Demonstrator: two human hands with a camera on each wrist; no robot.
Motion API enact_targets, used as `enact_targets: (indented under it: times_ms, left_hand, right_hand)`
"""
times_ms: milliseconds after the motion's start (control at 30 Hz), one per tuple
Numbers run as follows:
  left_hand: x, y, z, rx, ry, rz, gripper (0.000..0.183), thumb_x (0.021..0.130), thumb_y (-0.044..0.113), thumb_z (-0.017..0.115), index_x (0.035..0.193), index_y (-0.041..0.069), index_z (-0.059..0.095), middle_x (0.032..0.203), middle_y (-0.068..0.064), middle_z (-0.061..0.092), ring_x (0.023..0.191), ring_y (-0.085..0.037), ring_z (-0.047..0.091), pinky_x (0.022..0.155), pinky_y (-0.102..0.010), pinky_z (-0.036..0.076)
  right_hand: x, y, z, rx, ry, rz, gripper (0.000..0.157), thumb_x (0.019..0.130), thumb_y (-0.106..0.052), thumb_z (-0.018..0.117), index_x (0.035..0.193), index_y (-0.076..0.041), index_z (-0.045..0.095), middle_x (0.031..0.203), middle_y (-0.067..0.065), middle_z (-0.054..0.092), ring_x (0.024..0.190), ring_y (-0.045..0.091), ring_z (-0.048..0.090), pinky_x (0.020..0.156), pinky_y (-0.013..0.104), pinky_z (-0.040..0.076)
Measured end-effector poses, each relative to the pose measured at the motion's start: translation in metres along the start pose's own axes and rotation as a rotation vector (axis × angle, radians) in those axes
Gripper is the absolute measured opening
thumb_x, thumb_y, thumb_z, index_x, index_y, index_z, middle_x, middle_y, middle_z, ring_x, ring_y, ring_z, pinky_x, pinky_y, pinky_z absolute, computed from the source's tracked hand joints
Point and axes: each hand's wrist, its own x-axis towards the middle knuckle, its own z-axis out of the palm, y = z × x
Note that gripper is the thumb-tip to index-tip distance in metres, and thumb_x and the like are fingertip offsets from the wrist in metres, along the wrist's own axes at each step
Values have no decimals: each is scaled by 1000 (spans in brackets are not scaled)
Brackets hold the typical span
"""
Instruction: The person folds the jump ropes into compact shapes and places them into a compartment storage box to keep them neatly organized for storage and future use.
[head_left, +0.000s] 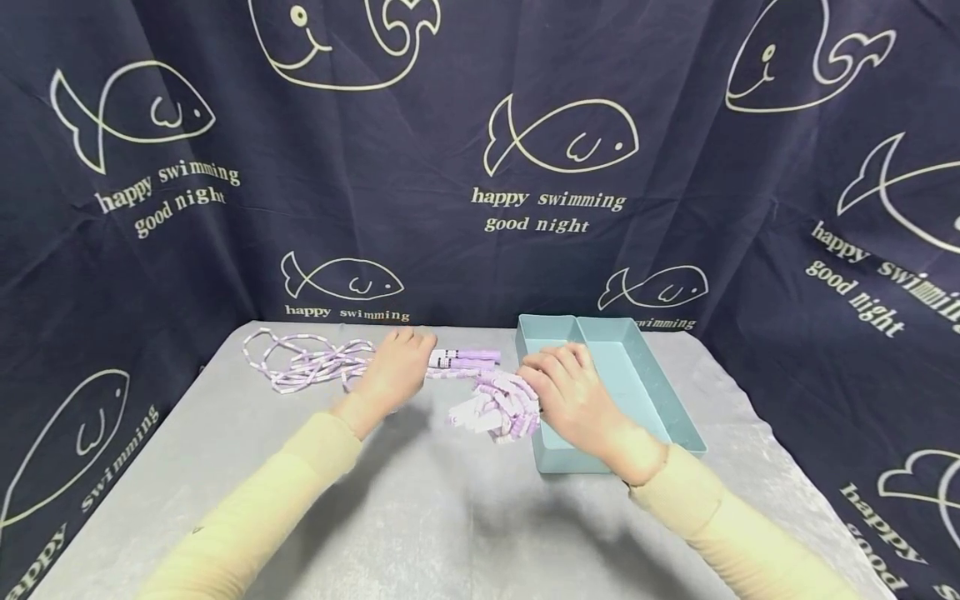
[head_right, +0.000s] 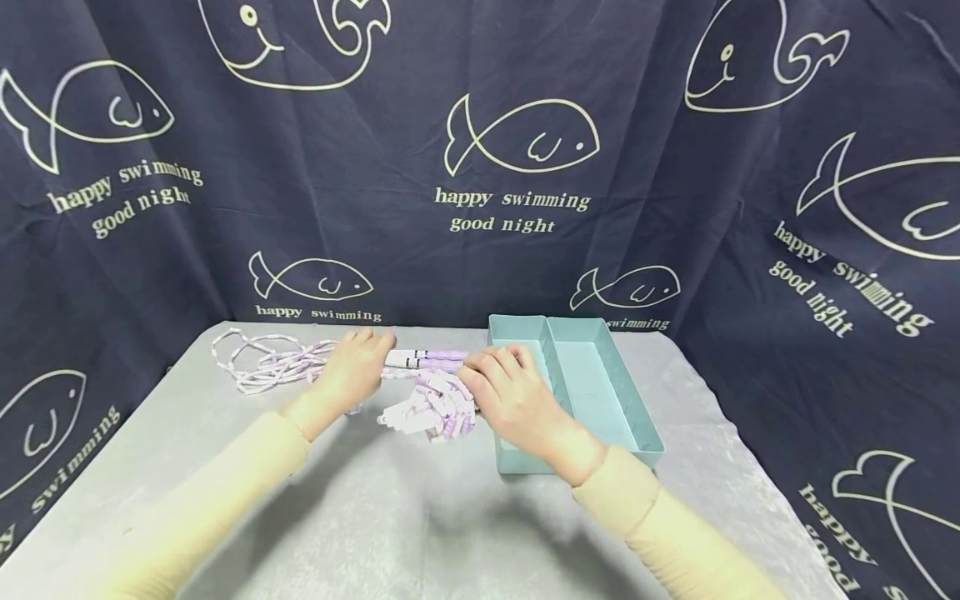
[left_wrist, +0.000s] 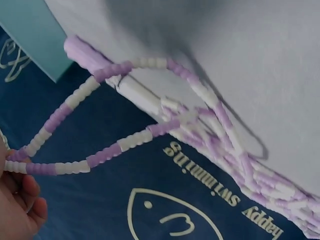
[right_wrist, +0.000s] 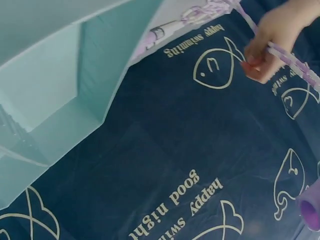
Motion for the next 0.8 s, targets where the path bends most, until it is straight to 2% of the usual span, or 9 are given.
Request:
enact_targets:
  times_ms: [200,400,567,700,800]
  left_hand:
    - [-4,18,-4,-43,-65,-15,24,75,1,60,96,6,51,82,-8,65,76,-25,49,68,-36,38]
    - [-4,30,-7,-45,-80,-14,30,73,4,65,100,5,53,84,-8,67,78,-25,52,70,-36,39]
    - [-8,39,-6,-19,-131,16,34,73,11,67,105,7,55,87,-5,67,81,-23,54,71,-34,40]
    - [-16,50,-6,-11,-157,51,33,69,18,71,98,11,57,82,-2,66,80,-21,54,69,-33,39]
    - [-22,59,-10,-36,-171,76,25,71,20,71,91,12,58,75,-2,64,75,-20,52,67,-32,37]
  right_hand:
    - [8,5,-2,-12,14,94,11,94,-5,46,95,1,54,92,13,57,80,30,54,70,45,37]
    - [11,15,-7,-56,14,195,15,85,-1,50,99,4,54,90,15,56,78,35,51,68,47,33]
    - [11,24,-9,-121,-50,261,26,77,2,59,103,3,53,93,16,56,80,36,51,68,49,33]
    - [6,27,-7,-181,-114,314,40,69,5,67,106,2,52,96,17,56,82,36,51,69,48,34]
    - [2,28,-5,-226,-148,346,43,68,5,68,107,2,52,95,16,56,81,36,49,68,47,33]
